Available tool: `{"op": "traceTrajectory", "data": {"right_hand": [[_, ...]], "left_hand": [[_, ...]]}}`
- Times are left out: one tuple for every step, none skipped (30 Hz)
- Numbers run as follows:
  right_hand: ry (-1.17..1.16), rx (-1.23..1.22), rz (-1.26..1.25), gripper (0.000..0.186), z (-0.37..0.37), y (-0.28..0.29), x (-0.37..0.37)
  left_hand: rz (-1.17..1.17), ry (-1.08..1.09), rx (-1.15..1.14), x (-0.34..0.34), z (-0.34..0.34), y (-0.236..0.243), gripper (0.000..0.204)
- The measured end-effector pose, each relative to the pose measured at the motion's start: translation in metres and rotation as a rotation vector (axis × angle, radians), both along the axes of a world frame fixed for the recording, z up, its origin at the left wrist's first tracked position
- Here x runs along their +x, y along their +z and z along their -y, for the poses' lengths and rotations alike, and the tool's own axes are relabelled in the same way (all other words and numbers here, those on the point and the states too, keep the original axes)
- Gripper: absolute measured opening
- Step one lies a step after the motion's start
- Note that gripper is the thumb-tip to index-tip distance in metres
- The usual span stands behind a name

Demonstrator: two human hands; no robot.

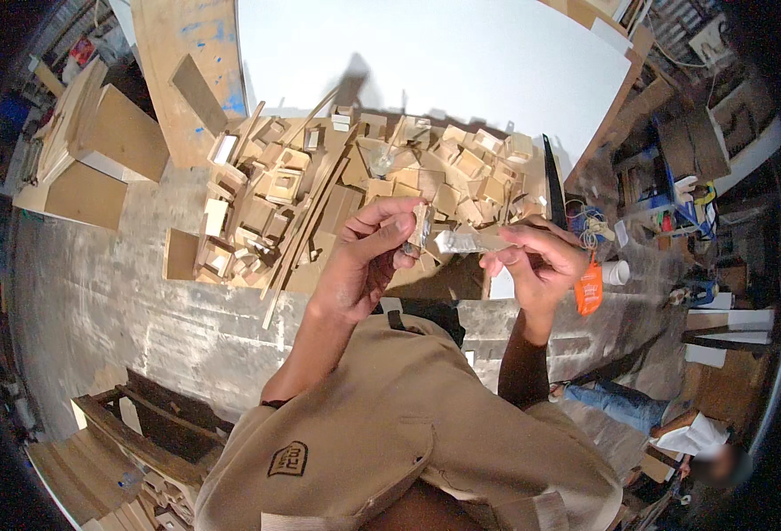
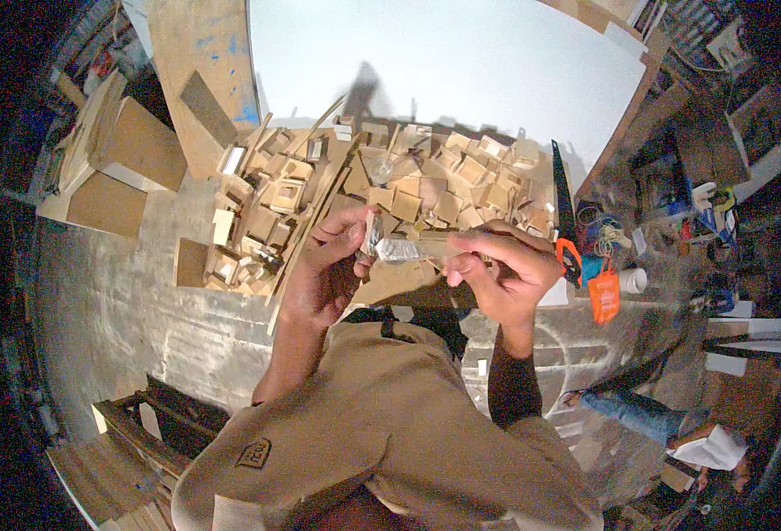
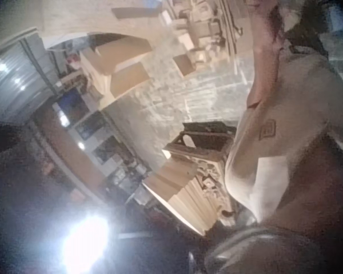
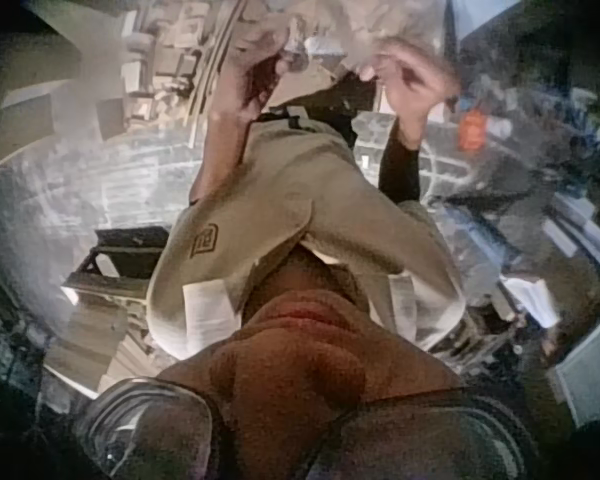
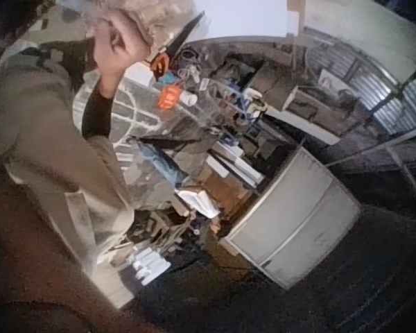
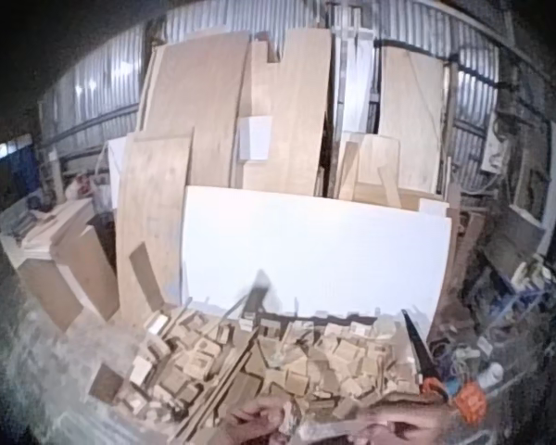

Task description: The person uses a saw to cut a small piece of wood, applies glue to it with a small stick, and then attaches it to a larger wooden structure.

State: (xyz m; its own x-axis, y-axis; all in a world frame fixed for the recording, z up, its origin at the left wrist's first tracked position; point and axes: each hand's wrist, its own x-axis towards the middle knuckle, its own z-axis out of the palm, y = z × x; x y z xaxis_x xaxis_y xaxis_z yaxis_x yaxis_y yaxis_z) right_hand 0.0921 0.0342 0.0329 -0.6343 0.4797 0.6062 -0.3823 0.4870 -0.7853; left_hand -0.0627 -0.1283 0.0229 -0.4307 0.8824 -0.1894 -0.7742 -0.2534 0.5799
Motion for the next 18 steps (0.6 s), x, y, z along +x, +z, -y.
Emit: {"op": "traceTrajectory", "data": {"right_hand": [[0.018, -0.046, 0.009, 0.013, 0.001, -0.002, -0.002], [0.035, -0.092, 0.016, 0.013, 0.002, -0.005, -0.006], [0.052, -0.138, 0.024, 0.012, 0.003, -0.006, -0.008], [0.030, -0.113, 0.016, 0.013, 0.002, -0.006, -0.010], [0.011, -0.091, 0.009, 0.014, 0.000, -0.006, -0.014], [-0.009, -0.068, 0.003, 0.015, -0.001, -0.005, -0.017], [-0.021, -0.083, -0.008, 0.017, -0.003, -0.004, -0.018], [-0.052, 0.010, 0.009, 0.018, -0.006, -0.002, -0.019], [-0.083, 0.103, 0.025, 0.020, -0.011, -0.001, -0.018], [-0.113, 0.197, 0.040, 0.021, -0.014, 0.001, -0.018], [-0.095, 0.226, 0.030, 0.022, -0.014, 0.003, -0.018], [-0.078, 0.254, 0.019, 0.024, -0.015, 0.005, -0.018], [-0.060, 0.282, 0.007, 0.025, -0.015, 0.007, -0.018], [-0.051, 0.317, 0.016, 0.026, -0.015, 0.010, -0.019], [-0.043, 0.351, 0.024, 0.027, -0.015, 0.015, -0.020], [-0.035, 0.385, 0.033, 0.028, -0.015, 0.019, -0.021], [-0.053, 0.415, 0.026, 0.028, -0.015, 0.022, -0.023], [-0.072, 0.445, 0.020, 0.029, -0.014, 0.026, -0.024]], "left_hand": [[-0.028, 0.030, -0.017, 0.001, -0.001, 0.000, 0.026], [-0.051, 0.035, -0.014, 0.001, -0.001, 0.000, 0.025], [-0.073, 0.039, -0.010, 0.002, 0.000, -0.001, 0.025], [-0.096, 0.044, -0.007, 0.002, 0.000, -0.002, 0.025], [-0.098, 0.055, -0.003, 0.002, 0.001, -0.001, 0.025], [-0.101, 0.066, 0.002, 0.002, 0.002, -0.001, 0.024], [-0.103, 0.077, 0.006, 0.002, 0.002, -0.001, 0.024], [-0.122, 0.102, -0.002, 0.002, 0.003, -0.001, 0.024], [-0.141, 0.128, -0.010, 0.002, 0.004, -0.002, 0.024], [-0.160, 0.153, -0.019, 0.002, 0.005, -0.003, 0.024], [-0.184, 0.181, -0.018, 0.002, 0.005, -0.002, 0.024], [-0.208, 0.210, -0.018, 0.003, 0.004, -0.001, 0.023], [-0.232, 0.238, -0.017, 0.004, 0.004, 0.000, 0.023], [-0.279, 0.267, -0.004, 0.004, 0.003, -0.001, 0.023], [-0.325, 0.294, 0.010, 0.004, 0.003, -0.003, 0.023], [-0.372, 0.322, 0.023, 0.004, 0.002, -0.003, 0.023], [-0.421, 0.337, 0.000, 0.005, 0.002, -0.002, 0.023], [-0.469, 0.352, -0.023, 0.006, 0.002, 0.001, 0.023]]}}
